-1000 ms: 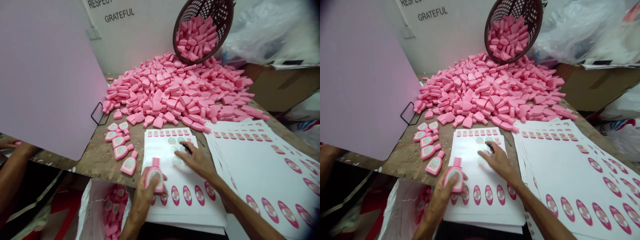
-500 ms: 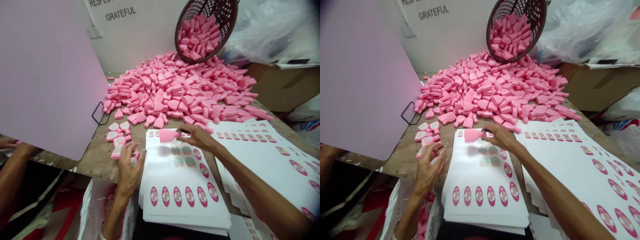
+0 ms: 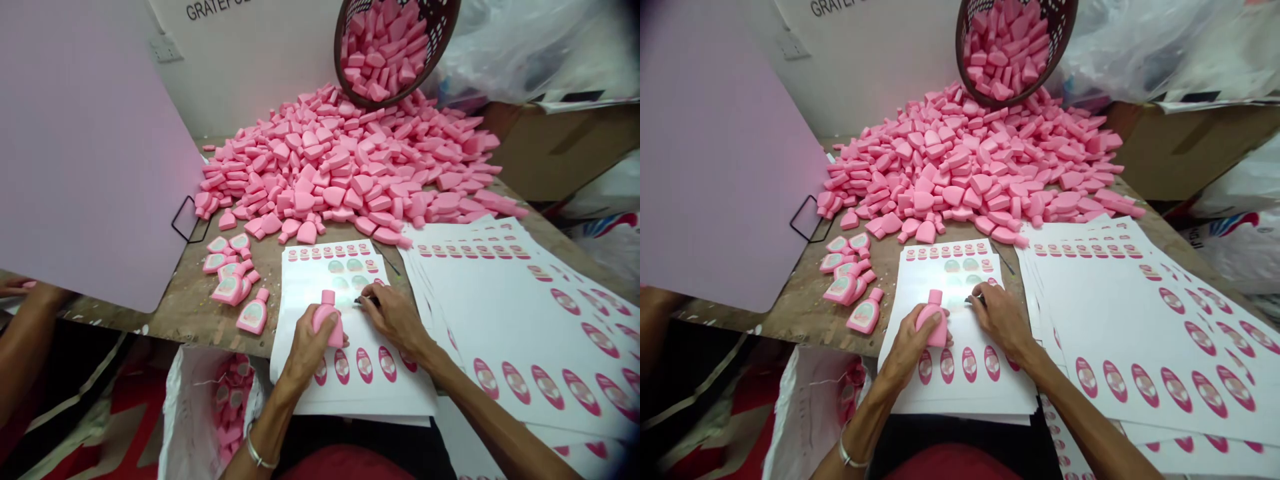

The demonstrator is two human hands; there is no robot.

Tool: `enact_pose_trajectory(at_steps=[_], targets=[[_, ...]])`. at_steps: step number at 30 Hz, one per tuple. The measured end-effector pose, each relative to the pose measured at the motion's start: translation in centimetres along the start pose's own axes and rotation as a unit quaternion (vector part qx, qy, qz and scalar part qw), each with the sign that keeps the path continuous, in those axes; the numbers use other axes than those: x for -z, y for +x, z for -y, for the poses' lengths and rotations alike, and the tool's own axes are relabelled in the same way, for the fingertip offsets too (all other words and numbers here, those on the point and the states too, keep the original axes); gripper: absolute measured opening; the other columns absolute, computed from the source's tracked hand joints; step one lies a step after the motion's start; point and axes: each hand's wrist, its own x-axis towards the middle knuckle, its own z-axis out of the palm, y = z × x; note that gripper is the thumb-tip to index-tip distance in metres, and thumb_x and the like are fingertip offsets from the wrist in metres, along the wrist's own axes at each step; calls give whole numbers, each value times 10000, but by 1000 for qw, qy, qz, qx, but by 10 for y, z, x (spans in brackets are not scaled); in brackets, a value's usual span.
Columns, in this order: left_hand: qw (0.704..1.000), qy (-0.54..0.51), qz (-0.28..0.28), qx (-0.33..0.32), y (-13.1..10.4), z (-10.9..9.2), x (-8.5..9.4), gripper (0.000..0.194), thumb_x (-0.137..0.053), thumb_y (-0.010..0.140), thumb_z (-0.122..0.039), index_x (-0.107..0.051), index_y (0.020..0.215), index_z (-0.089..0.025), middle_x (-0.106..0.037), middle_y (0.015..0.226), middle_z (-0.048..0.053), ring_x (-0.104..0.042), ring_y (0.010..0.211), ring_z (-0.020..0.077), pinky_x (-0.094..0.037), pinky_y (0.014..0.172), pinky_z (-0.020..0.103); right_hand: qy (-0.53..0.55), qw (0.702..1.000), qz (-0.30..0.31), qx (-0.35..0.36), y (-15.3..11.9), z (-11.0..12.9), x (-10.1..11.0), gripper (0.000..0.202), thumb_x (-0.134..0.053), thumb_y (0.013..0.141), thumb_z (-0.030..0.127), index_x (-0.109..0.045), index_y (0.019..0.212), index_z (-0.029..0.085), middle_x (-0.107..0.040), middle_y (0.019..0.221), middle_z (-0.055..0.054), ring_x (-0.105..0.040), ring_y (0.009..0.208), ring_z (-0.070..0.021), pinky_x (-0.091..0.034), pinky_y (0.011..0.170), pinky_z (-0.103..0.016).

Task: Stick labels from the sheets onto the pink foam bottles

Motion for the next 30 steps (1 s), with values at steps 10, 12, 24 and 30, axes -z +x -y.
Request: enact_pose_trajectory(at_steps=[10,12,24,30], targets=[[998,-21,-49,-18,26,11,-13,361,-644,762,-456,-544,926,-150,-600,647,3,-699,608,208,-552,530,261,-120,989,-42,78,5,-6,-19,190,-444,914,278,-582,825,182,-626,775,-54,-553,767,-184,-349,731,-323],[999,-17,-46,-15,26,12,-12,360,-638,769,-455,-544,932,-148,-593,634,-2,-697,602,206,-552,533,261,-115,989,-34,84,6,-8,-18,190,-447,910,274,-583,813,185,-619,749,-46,-544,749,-180,-343,719,-320],[998,35,-32,-38,25,13,-9,364,-551,838,-466,-539,1003,-141,-603,632,1,-674,573,171,-541,556,257,-65,991,-53,101,7,-6,-18,182,-555,839,354,-561,765,188,-631,721,-48,-551,702,-186,-381,715,-340],[998,-42,-45,-28,24,14,-4,491,-491,841,-562,-558,1062,-128,-633,638,22,-667,582,180,-559,572,291,145,986,-82,-20,0,4,-2,227,-622,795,402,-545,748,194,-592,712,-11,-527,642,-138,-424,621,-279]])
